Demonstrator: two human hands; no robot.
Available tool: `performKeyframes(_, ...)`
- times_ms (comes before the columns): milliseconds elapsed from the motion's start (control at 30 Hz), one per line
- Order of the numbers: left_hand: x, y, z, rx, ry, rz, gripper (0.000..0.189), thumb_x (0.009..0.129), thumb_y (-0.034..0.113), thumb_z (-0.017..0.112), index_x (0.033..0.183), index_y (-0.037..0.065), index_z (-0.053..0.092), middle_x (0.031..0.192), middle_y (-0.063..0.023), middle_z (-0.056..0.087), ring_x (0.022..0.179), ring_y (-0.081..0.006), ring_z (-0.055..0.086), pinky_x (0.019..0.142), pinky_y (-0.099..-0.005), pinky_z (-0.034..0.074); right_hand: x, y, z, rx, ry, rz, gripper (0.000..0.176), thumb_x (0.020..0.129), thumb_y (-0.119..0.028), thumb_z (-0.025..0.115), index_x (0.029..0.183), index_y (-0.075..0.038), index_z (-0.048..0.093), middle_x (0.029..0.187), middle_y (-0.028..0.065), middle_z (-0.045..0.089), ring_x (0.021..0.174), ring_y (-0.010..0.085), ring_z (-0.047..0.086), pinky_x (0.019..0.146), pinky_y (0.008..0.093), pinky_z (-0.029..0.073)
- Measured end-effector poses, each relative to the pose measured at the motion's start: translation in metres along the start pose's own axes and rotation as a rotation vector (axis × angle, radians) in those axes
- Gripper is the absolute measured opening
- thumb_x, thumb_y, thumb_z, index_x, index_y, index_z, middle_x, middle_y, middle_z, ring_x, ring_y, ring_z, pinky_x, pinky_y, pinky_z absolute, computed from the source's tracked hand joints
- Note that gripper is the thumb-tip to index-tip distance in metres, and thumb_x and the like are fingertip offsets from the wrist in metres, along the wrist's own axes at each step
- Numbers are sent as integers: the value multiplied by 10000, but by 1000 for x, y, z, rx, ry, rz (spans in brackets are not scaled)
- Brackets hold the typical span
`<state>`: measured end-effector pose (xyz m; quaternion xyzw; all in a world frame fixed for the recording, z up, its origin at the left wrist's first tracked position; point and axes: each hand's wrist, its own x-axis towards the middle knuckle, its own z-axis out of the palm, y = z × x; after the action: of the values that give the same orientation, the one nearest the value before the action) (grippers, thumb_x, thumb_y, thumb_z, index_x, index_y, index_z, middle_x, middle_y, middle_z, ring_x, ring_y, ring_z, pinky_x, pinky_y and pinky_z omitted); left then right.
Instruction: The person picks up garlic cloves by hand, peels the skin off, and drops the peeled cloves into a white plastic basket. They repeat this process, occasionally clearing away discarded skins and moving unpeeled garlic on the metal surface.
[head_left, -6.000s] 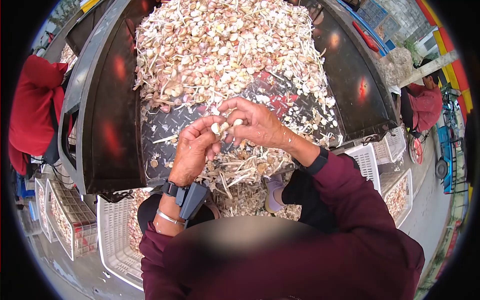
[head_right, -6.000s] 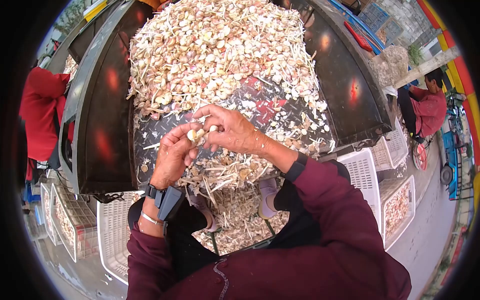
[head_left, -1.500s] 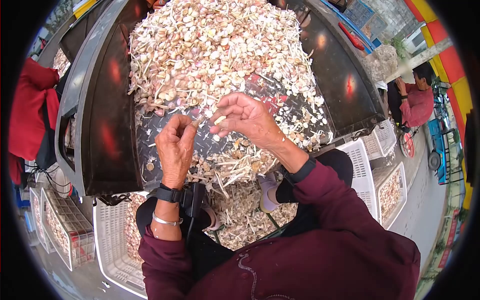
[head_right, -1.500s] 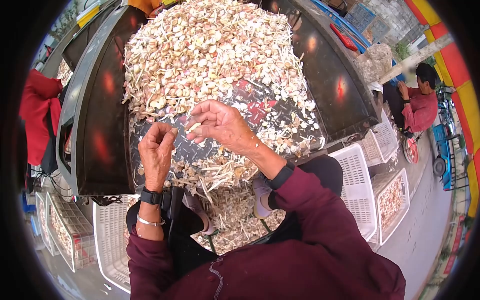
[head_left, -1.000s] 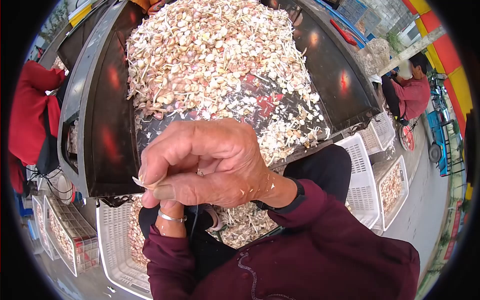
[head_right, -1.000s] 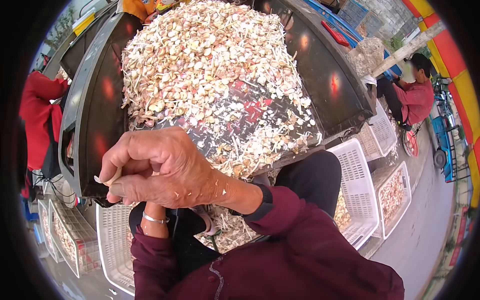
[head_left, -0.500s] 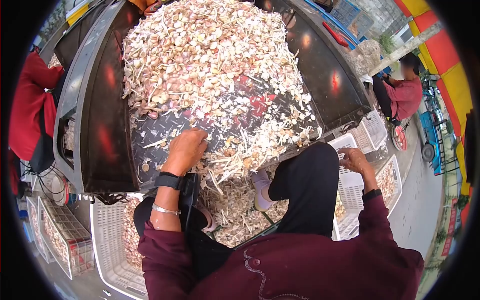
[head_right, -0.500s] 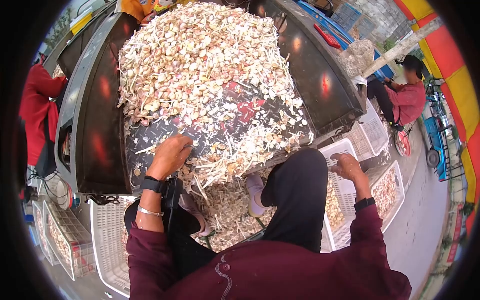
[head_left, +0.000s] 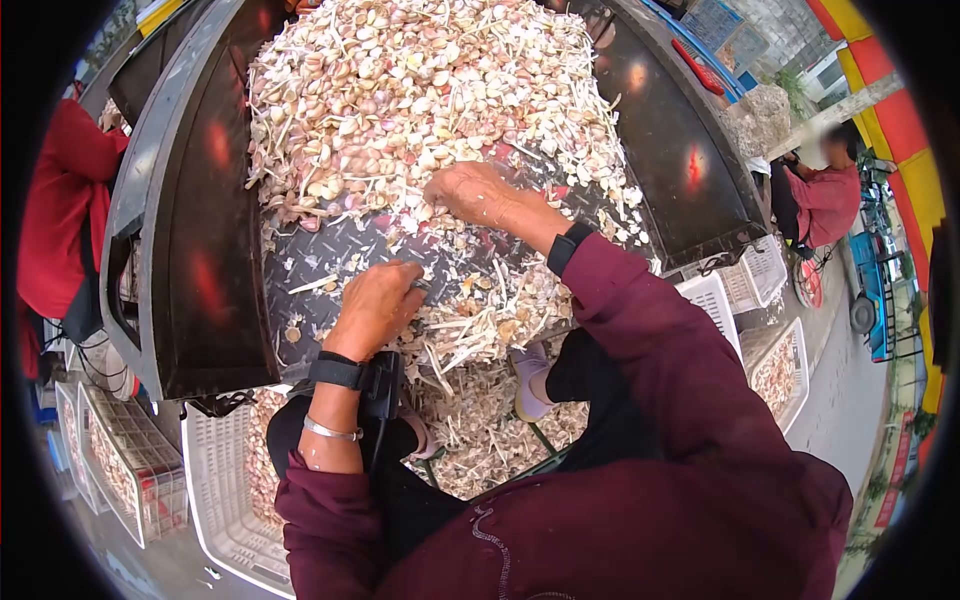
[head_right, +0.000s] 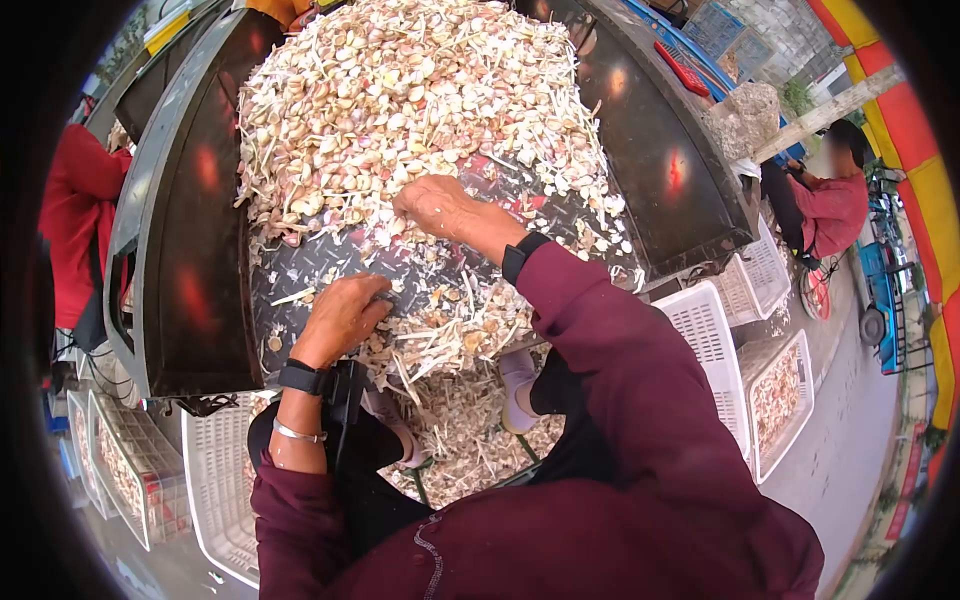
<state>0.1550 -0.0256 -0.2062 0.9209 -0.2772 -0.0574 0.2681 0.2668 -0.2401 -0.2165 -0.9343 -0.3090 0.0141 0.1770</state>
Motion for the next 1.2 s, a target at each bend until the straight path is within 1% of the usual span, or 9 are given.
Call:
performKeyframes(133, 1, 1, -5, -19, 26, 19, 144, 807, 138, 626, 878, 15, 598, 862, -196, 627, 836, -402, 614, 715, -488, 487, -7, 5, 5, 76, -142, 64, 232, 799, -115, 676, 1027, -71, 678, 879, 179, 683, 881, 368, 648, 757, 418, 509)
performKeyframes(267, 1, 4, -5, -54, 48, 22, 165, 813, 118, 613, 936, 8, 616, 858, -205, 637, 817, -421, 608, 695, -487, 485, -18, 12, 7, 61, -95, -29, 244, 809, -125, 674, 1043, -54, 664, 877, 183, 677, 814, 322, 674, 732, 399, 521)
performKeyframes(367, 4, 5, 0, -212, 126, -29, 242, 842, 125, 605, 1039, -13, 627, 808, -189, 649, 726, -370, 630, 647, -440, 490, -26, -12, -9, 458, -173, 203, 220, 860, -138, 651, 1033, -1, 651, 841, 178, 674, 722, 252, 693, 641, 348, 549)
performKeyframes(400, 6, 7, 1, -209, 128, -32, 242, 842, 125, 605, 1039, -13, 627, 808, -189, 649, 726, -370, 630, 647, -440, 490, -28, -18, -9, 816, -117, 220, 231, 887, -145, 629, 1044, 25, 629, 844, 171, 670, 702, 229, 694, 605, 318, 556)
performKeyframes(467, 11, 14, 5, -701, 334, -120, 279, 892, 149, 595, 1111, -20, 630, 749, -103, 658, 622, -203, 609, 549, -322, 465, -37, -30, -7, 1350, -35, 183, 276, 935, -145, 581, 1095, 78, 560, 905, 158, 656, 717, 218, 697, 567, 267, 578)
performKeyframes(500, 11, 18, 2, -697, 333, -121, 279, 892, 149, 595, 1111, -20, 630, 749, -103, 658, 622, -203, 609, 549, -322, 465, -42, -40, -11, 1354, -34, 179, 276, 935, -145, 581, 1095, 78, 560, 905, 158, 656, 717, 218, 697, 567, 267, 578)
performKeyframes(567, 10, 27, -7, -1017, 308, -259, 258, 931, 183, 584, 1097, -4, 647, 735, -9, 626, 612, -55, 537, 500, -206, 396, -51, -56, -19, 1478, -51, 159, 285, 934, -130, 580, 1121, 80, 538, 953, 174, 649, 719, 219, 698, 563, 276, 582)
performKeyframes(900, 10, 30, 2, -1456, 269, -316, 155, 911, 172, 638, 973, 35, 603, 767, -33, 650, 573, -60, 582, 466, -156, 422, -63, -75, -24, 1104, 136, 194, 177, 875, -126, 638, 976, 20, 642, 764, 69, 683, 619, 105, 652, 505, 224, 512)
performKeyframes(1200, 8, 23, 9, -1558, 270, -330, 146, 920, 170, 626, 954, 32, 590, 712, -35, 628, 512, -64, 556, 373, -154, 373, -64, -85, -35, 991, 118, 150, 111, 834, -98, 644, 853, -1, 595, 656, 55, 652, 580, 104, 642, 493, 239, 509)
